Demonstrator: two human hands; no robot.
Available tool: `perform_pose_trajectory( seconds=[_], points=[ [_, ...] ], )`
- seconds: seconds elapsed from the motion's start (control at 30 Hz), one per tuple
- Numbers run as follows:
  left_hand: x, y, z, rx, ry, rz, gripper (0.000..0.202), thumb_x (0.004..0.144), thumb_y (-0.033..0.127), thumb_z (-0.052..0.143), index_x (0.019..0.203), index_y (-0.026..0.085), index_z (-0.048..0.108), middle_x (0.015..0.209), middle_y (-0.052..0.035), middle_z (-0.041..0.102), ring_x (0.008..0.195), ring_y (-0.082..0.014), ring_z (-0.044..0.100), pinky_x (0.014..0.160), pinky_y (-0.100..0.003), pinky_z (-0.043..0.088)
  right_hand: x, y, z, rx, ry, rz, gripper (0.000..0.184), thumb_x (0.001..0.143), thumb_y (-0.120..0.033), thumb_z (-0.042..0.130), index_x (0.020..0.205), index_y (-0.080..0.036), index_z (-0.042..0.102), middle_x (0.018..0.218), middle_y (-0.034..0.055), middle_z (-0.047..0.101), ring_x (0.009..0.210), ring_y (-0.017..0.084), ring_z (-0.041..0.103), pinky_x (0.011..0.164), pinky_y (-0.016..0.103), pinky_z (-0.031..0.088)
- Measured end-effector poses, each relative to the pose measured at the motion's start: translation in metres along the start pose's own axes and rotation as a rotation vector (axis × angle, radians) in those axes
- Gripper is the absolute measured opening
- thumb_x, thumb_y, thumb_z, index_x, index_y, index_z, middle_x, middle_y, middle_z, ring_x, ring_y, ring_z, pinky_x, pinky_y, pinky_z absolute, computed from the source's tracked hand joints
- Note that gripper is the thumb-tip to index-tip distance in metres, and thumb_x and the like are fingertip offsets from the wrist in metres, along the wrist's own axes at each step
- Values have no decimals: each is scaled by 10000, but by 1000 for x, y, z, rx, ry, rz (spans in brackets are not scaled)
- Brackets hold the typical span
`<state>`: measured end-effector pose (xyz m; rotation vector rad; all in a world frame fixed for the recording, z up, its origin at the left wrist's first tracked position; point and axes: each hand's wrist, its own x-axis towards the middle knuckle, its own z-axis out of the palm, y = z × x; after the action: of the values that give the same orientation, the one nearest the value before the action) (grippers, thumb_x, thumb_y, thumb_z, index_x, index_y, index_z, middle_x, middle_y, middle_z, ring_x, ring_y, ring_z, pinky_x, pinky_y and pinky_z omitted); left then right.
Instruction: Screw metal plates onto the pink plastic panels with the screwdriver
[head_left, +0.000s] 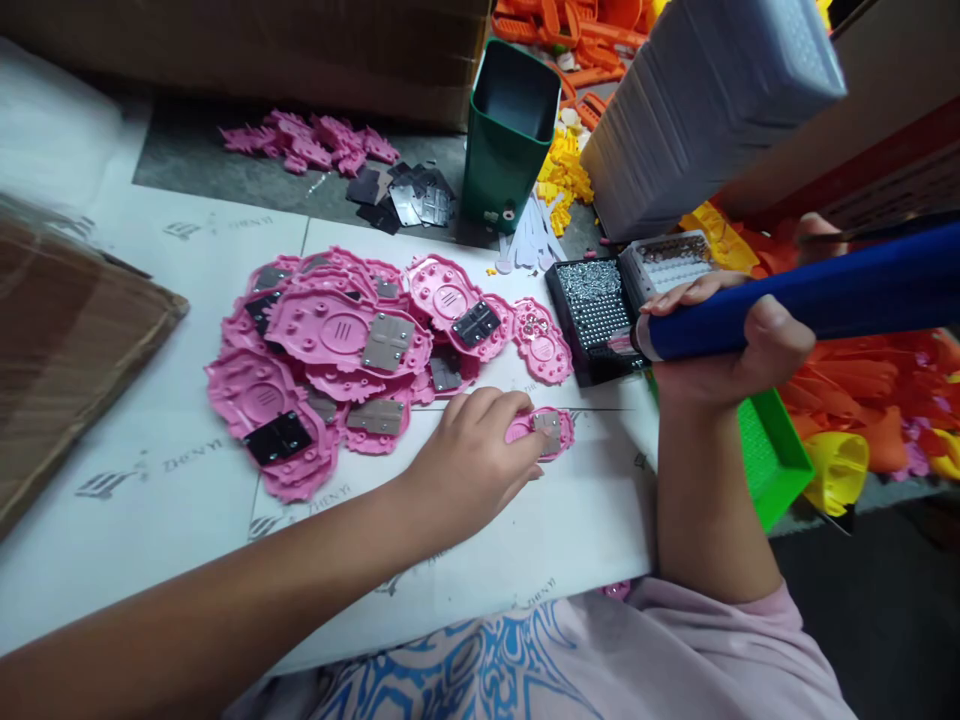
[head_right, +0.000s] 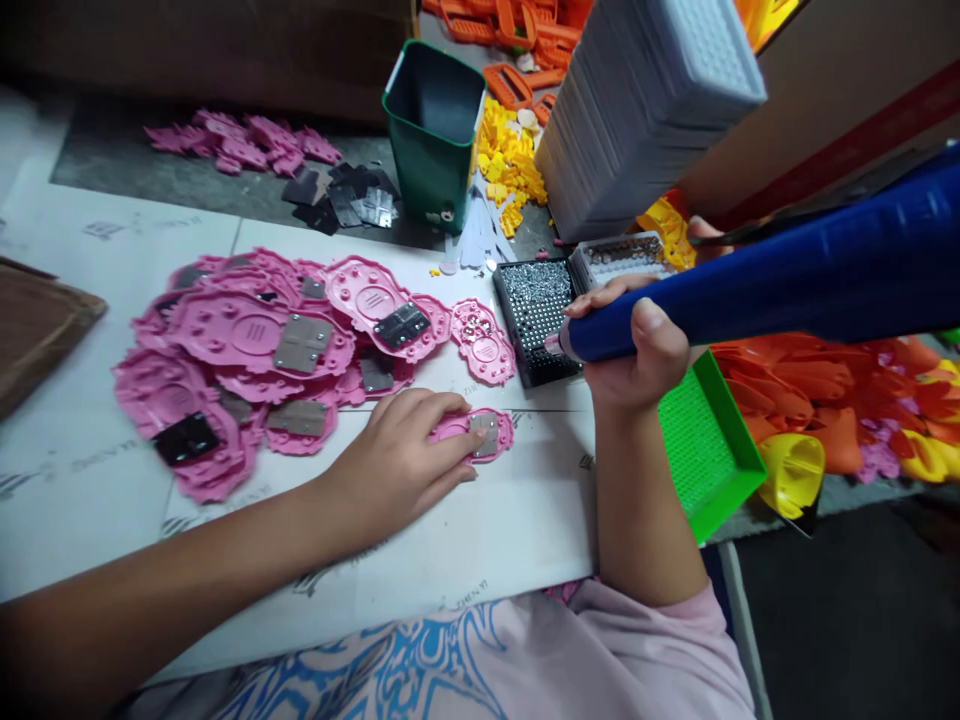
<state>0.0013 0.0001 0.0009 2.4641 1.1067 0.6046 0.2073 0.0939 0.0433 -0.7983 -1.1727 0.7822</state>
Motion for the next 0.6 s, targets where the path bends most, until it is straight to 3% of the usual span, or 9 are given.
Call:
perform_pose_trajectory(
  seconds=[0.3,0.5,0.6],
  points=[
    [-2,1,2,30,36,-7,196,881,260,651,1061,190,686,1081,-128,607,959,-275,499,800,-400,407,5,-2,6,21,56,-25,144,708,-301,516,630,-191,565,590,-13,553,486,107,572,474,244,475],
    [-2,1,0,44,43,-21,202,875,287,649,1045,185,688,1045,-135,597,935,-285,492,789,-404,414,3,-27,3,10,43,21,232,679,-336,490,860,-244,603,584,-23,552,483,133,540,506,281,490],
    [-2,2,0,46,50,-39,197,876,290,646,1032,180,693,1029,-134,598,923,-286,495,790,-411,419,-6,-41,1,73,-87,88,291,673,-359,500,908,-291,658,605,-10,559,514,160,547,542,329,519]
  ],
)
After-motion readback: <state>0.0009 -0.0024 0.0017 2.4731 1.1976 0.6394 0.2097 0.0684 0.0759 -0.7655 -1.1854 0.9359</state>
